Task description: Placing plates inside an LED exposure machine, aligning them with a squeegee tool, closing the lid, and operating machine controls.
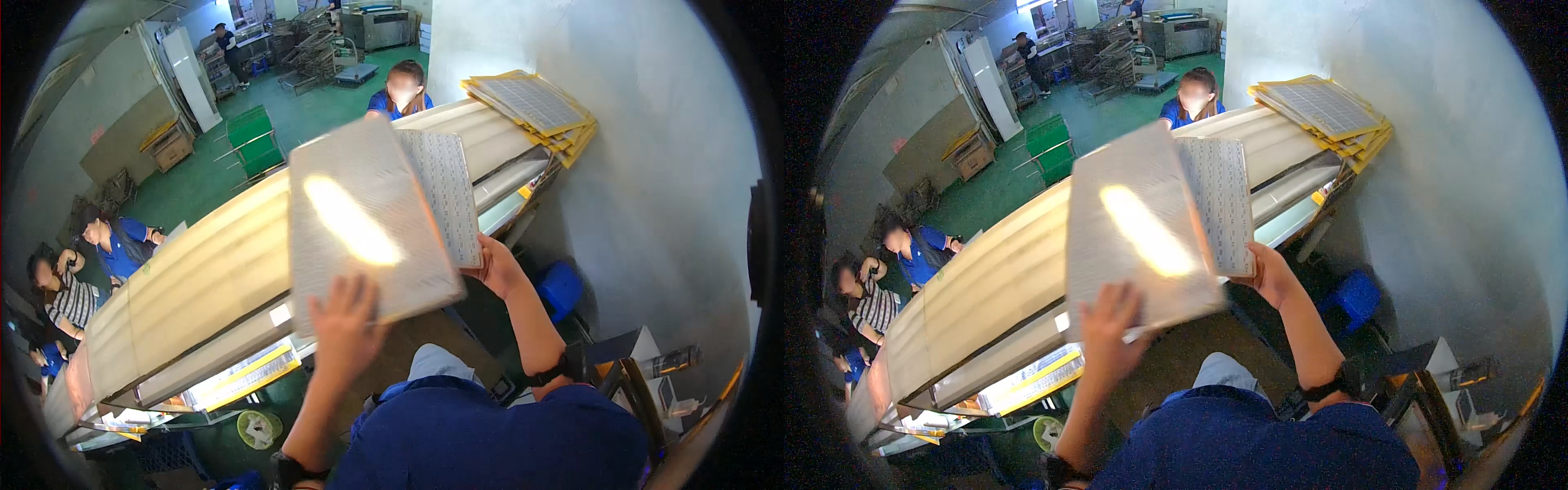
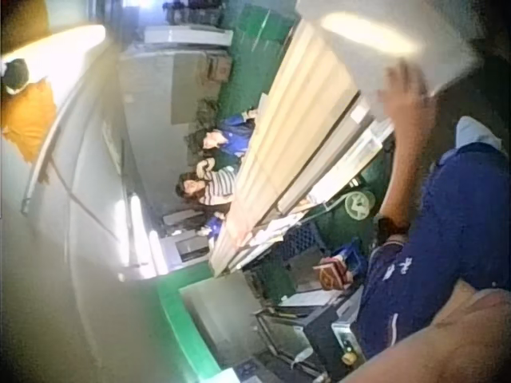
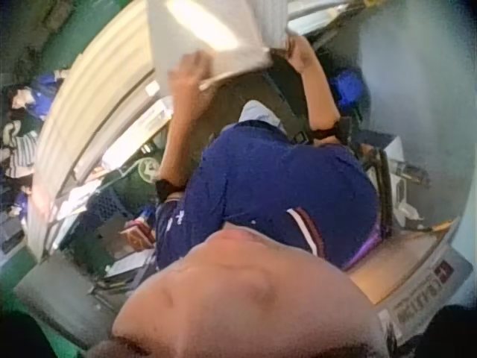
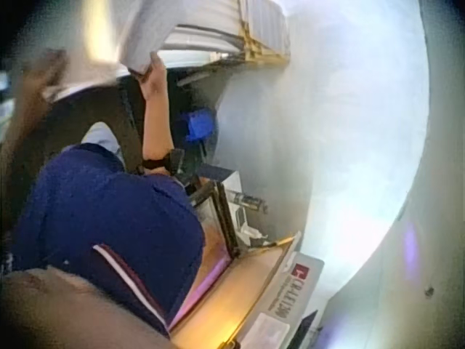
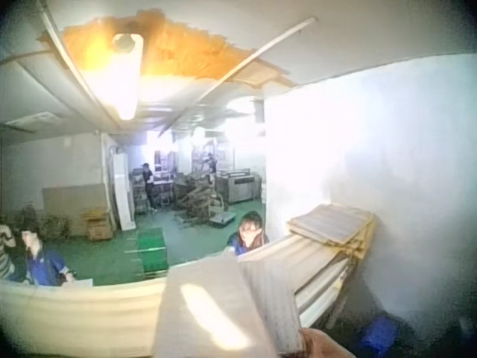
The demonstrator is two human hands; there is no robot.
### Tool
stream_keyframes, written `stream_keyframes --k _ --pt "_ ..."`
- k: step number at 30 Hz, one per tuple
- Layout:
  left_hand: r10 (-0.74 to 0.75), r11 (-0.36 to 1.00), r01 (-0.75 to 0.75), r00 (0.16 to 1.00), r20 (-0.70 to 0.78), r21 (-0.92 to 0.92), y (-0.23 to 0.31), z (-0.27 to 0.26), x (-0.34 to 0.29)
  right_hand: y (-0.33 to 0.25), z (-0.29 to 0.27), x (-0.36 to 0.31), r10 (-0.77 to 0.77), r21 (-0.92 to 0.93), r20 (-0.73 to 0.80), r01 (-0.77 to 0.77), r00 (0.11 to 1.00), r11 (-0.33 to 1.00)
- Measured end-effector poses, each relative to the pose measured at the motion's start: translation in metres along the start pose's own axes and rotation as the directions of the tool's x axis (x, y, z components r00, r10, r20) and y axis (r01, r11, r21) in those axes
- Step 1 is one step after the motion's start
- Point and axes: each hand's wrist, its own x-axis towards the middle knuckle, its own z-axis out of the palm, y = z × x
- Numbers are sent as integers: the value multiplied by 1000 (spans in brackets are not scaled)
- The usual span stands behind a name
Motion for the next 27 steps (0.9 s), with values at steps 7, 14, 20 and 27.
stream_keyframes --k 7,14,20,27 --pt "-108 907 17 976 -191 -421 25 36 46 1 -24 -7 -158 -446 -74 109 985 888" --pt "-811 -111 317 518 270 -942 -3 76 14 -49 -102 52 128 -519 288 43 949 854" --pt "-937 -158 204 277 212 -966 101 112 -52 -57 -92 102 488 -587 549 -104 679 803" --pt "-759 353 263 -482 -439 -898 263 135 -223 103 42 72 718 -678 695 306 -27 668"
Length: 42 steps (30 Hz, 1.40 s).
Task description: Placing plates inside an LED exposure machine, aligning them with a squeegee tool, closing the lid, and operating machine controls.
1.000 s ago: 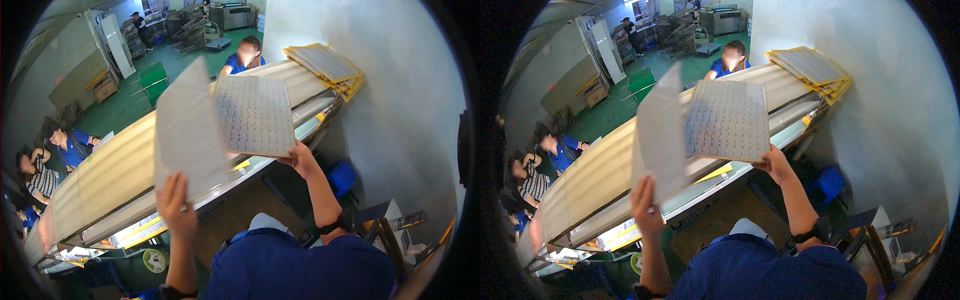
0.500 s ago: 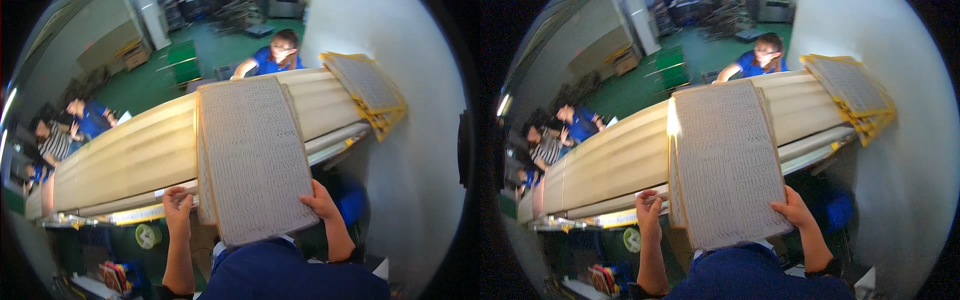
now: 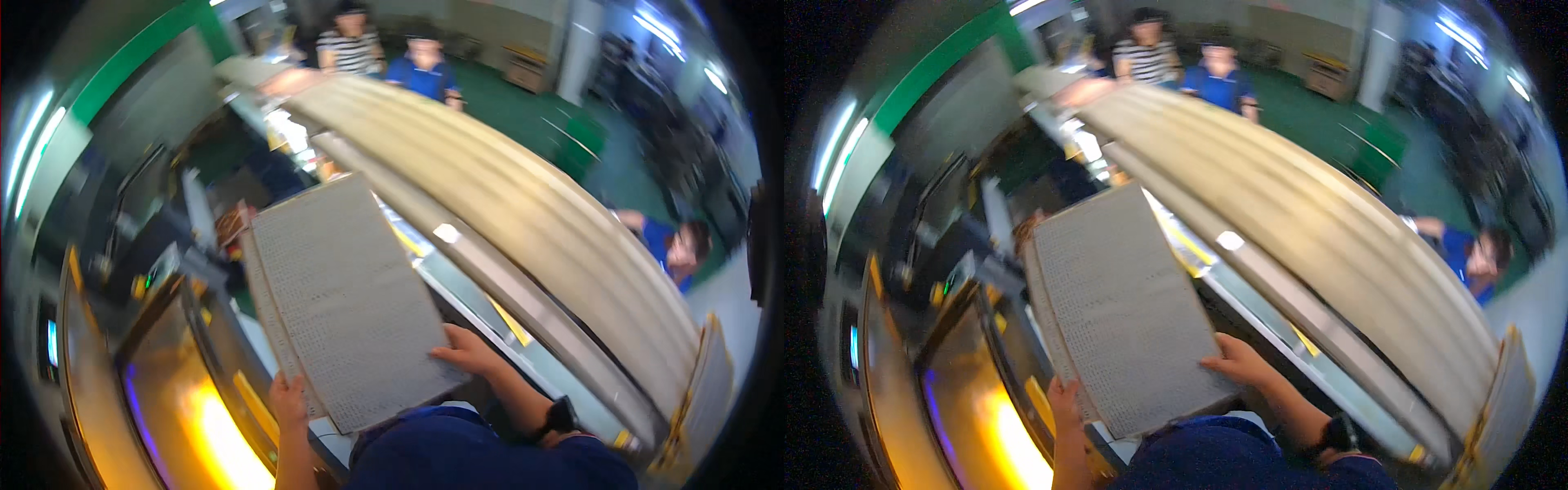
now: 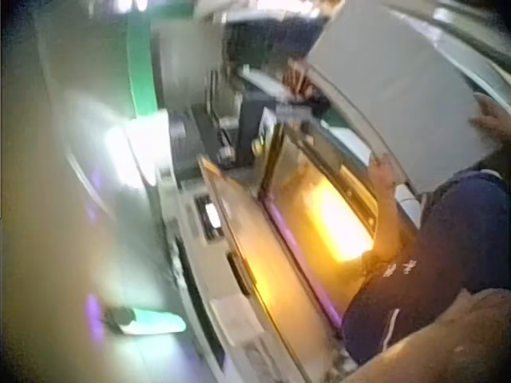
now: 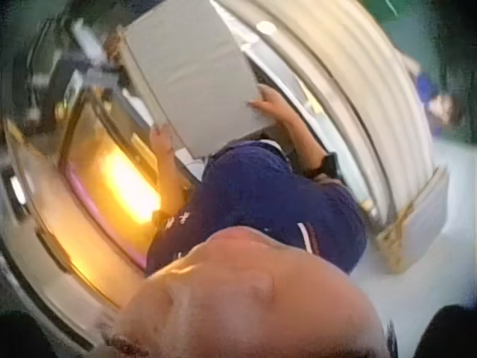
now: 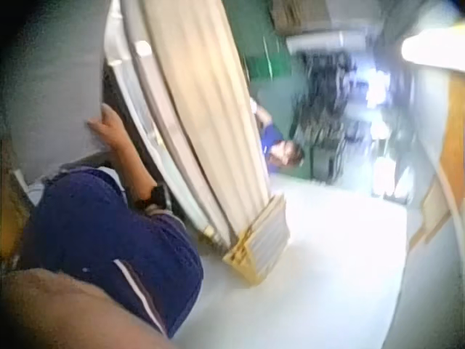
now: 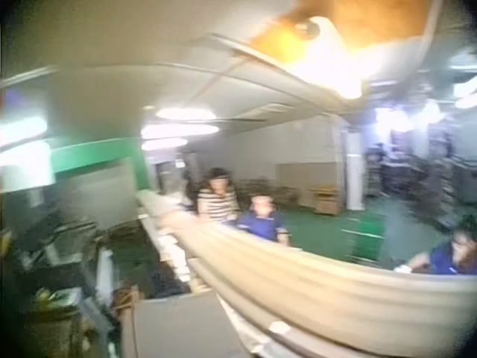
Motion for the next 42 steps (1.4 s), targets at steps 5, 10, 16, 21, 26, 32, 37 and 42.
stream_keyframes --k 5,10,16,21,26,32,37,42 --pt "-136 987 160 699 -702 -32 13 -157 -135 -21 164 105 -20 192 393 -61 919 979" --pt "-167 970 -132 249 -954 -204 -50 -262 -285 -36 357 188 45 62 707 -126 706 990" --pt "-126 988 -114 -174 -977 -107 -79 -285 -359 -19 559 290 280 -358 901 203 332 911" --pt "58 632 758 -258 -964 -165 -85 -342 -397 38 680 303 -129 -286 919 854 373 435" --pt "-82 51 997 -57 -995 -62 -99 -344 -359 78 701 245 -42 43 998 998 -45 -56" --pt "11 40 999 22 -1000 22 -124 -364 -364 60 709 247 -17 58 998 997 -59 -55" --pt "-4 37 999 -1 -1000 -1 -115 -353 -367 -115 698 192 -824 229 566 963 -14 141" --pt "46 75 997 18 -999 21 -113 -346 -370 -360 688 149 -875 304 356 926 -329 -225"
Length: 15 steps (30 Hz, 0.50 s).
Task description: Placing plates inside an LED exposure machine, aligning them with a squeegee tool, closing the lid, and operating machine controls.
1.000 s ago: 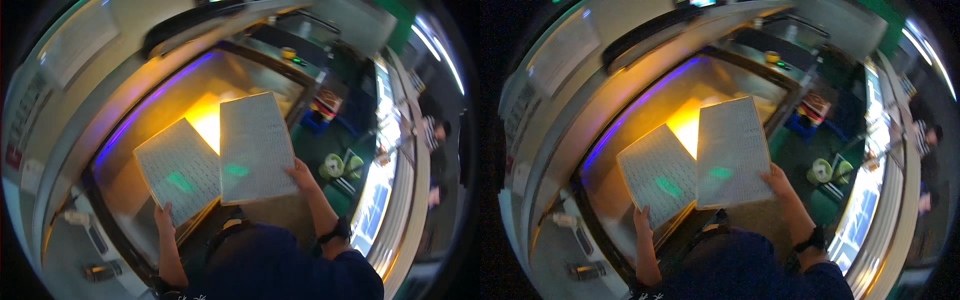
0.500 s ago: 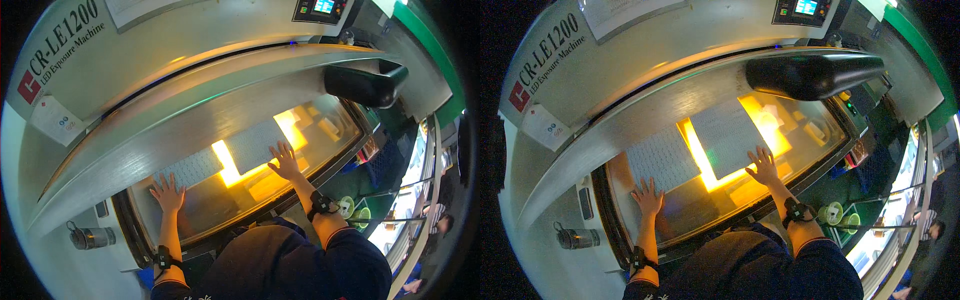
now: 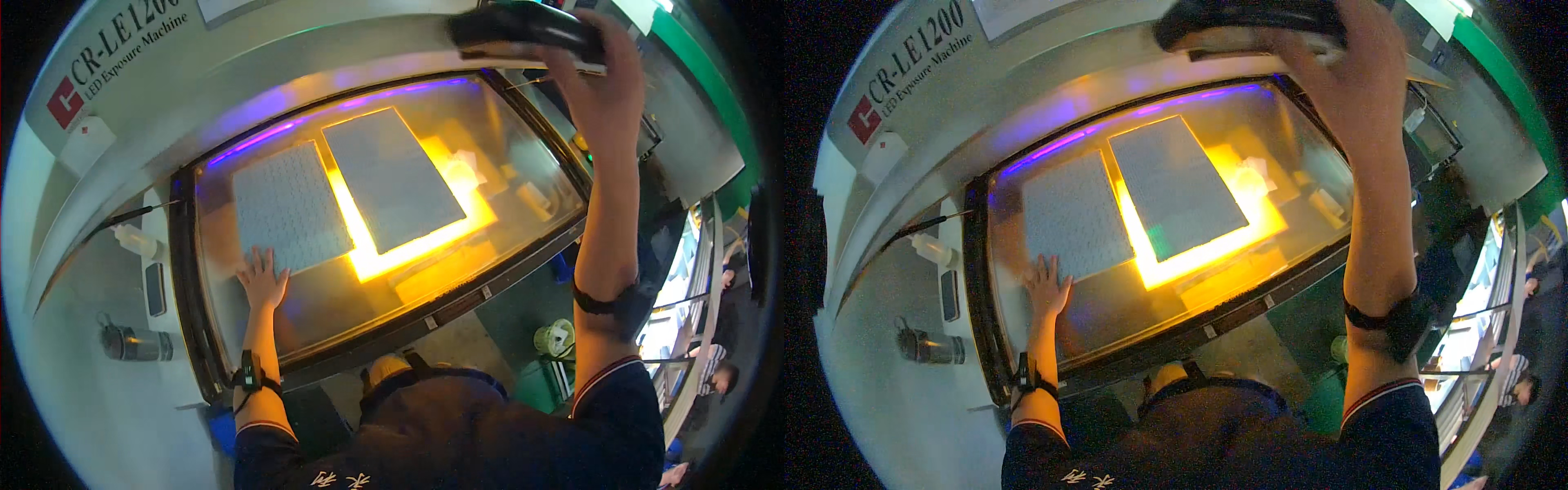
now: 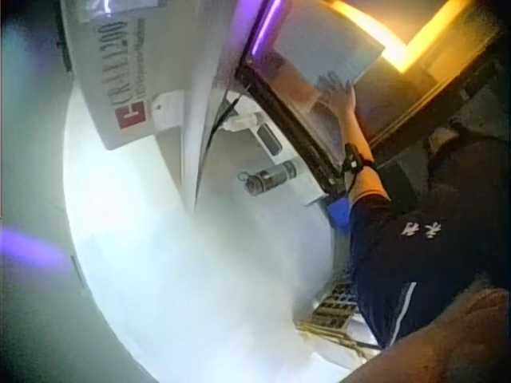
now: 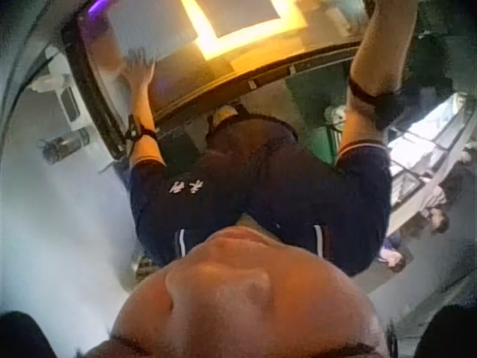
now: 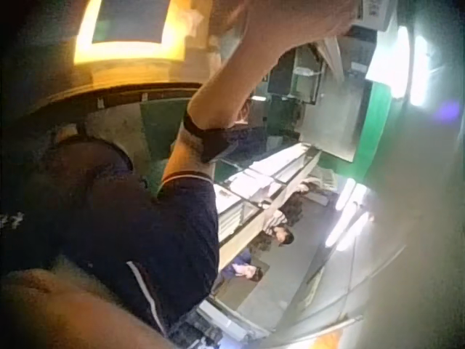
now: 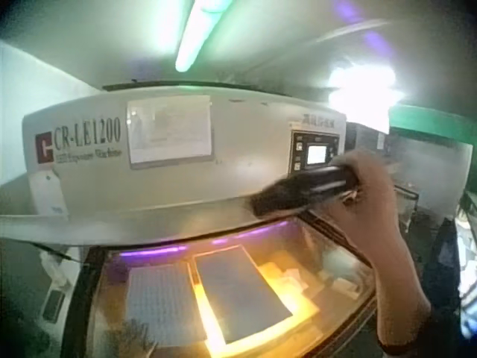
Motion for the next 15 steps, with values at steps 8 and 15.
stream_keyframes --k 8,15 --pt "449 619 -599 801 -397 -508 184 -62 -145 -44 -80 -131 72 38 573 -115 816 993" --pt "931 -13 -881 162 -328 -473 267 -108 -175 -66 -39 -386 204 -200 978 -96 36 975"
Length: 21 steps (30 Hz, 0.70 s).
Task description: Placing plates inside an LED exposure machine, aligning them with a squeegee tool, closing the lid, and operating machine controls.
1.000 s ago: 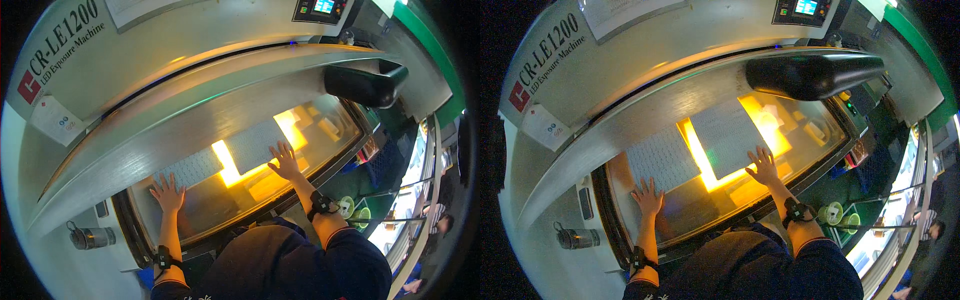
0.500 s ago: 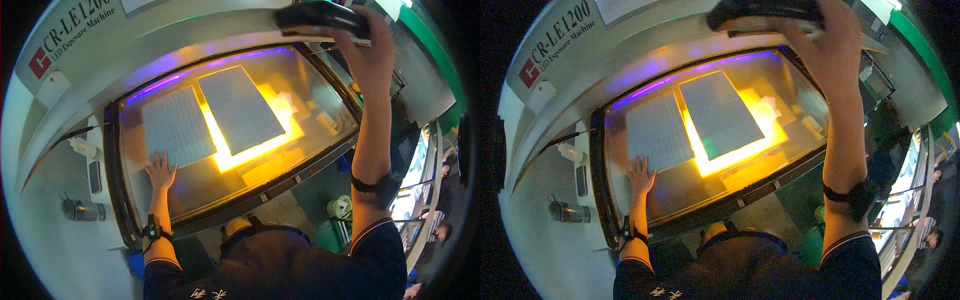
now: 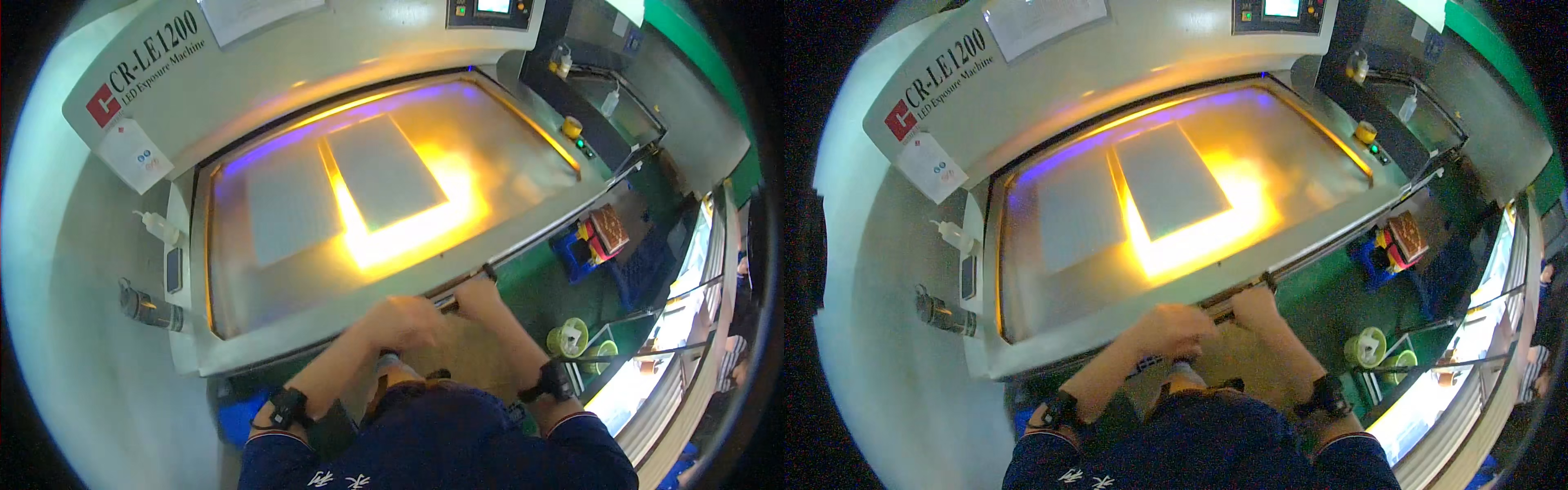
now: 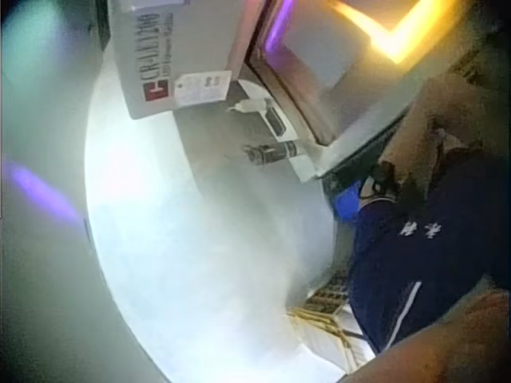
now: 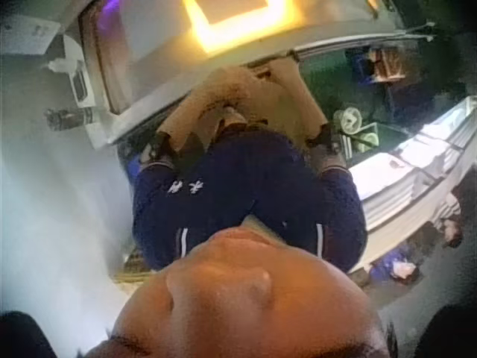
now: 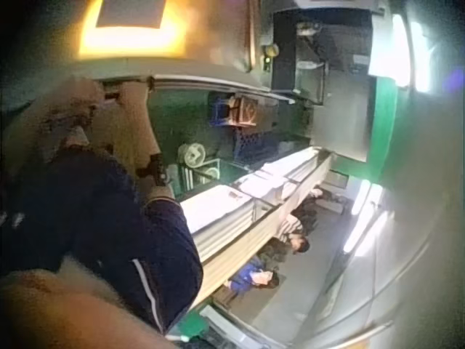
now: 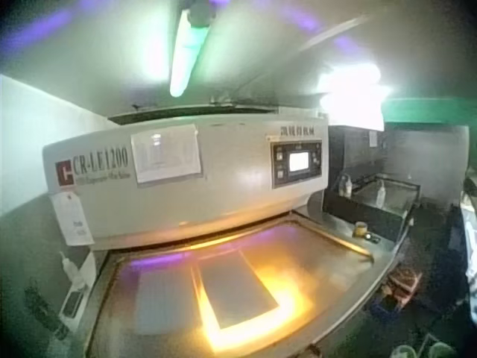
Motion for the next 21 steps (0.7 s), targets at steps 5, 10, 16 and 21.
stream_keyframes --k 5,10,16,21 --pt "-586 436 797 604 -539 419 -173 -13 -106 -12 43 18 -34 13 117 32 993 999" --pt "-793 199 928 341 -504 316 -188 19 -109 -5 60 22 -58 4 208 59 976 998" --pt "-848 173 922 319 -423 347 -182 11 -92 2 36 38 -50 14 365 48 930 999" --pt "-853 97 919 275 -443 382 -185 7 -94 3 24 13 -377 480 -264 460 888 747"
